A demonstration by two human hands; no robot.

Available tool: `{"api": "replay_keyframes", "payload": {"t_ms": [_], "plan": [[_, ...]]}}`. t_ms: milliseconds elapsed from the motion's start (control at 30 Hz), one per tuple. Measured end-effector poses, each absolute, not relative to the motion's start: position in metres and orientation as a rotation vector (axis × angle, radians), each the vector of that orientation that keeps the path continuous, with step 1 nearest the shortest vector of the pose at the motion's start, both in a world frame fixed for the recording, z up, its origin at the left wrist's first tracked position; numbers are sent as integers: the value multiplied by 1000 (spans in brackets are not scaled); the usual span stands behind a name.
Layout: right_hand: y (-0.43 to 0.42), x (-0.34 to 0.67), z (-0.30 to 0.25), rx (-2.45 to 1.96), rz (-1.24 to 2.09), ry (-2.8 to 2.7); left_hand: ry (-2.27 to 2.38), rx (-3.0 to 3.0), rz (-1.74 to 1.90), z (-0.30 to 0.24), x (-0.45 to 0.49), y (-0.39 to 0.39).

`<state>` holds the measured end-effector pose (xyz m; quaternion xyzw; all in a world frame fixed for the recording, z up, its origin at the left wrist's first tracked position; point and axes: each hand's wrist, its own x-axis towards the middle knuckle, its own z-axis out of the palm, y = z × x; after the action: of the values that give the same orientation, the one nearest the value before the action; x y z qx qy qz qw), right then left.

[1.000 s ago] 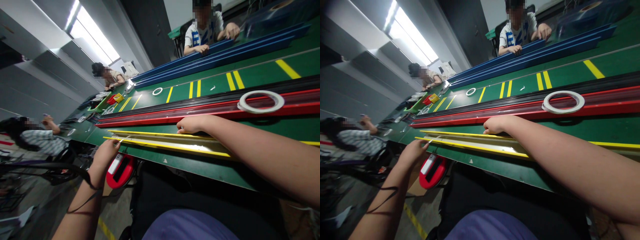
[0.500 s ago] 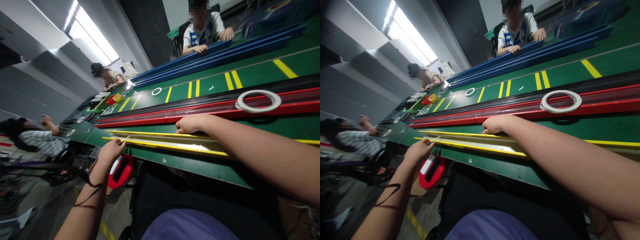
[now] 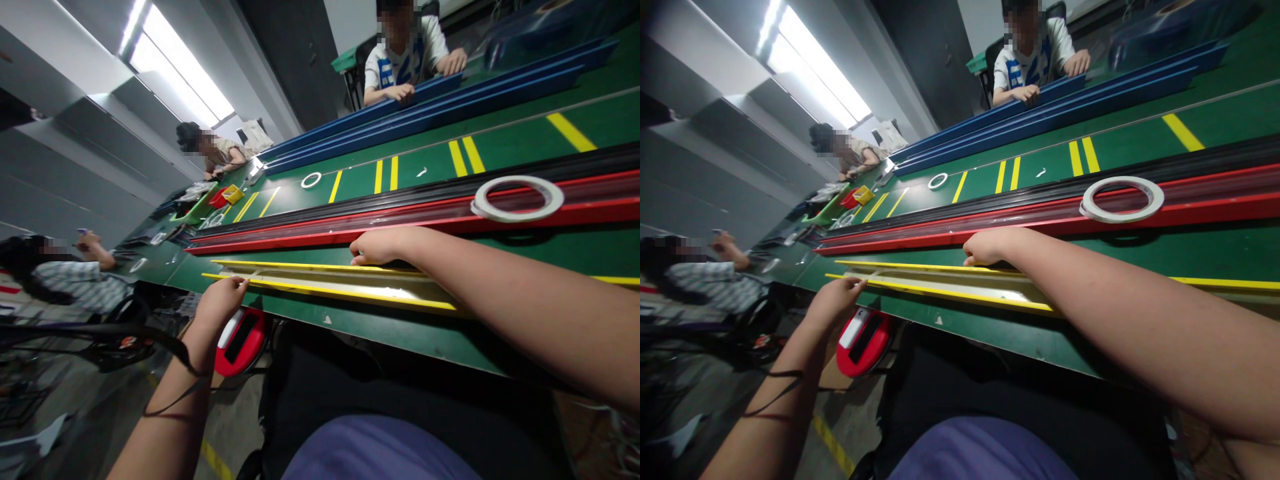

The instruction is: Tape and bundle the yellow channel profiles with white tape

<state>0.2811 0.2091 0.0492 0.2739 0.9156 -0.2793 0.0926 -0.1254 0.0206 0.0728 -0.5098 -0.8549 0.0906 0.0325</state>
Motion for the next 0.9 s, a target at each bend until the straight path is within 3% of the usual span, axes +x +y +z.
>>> {"api": "replay_keyframes", "payload": {"t_ms": [900], "plan": [[210, 282, 47, 832, -824, 2721, -2652, -1634, 190, 76, -52, 8]]}}
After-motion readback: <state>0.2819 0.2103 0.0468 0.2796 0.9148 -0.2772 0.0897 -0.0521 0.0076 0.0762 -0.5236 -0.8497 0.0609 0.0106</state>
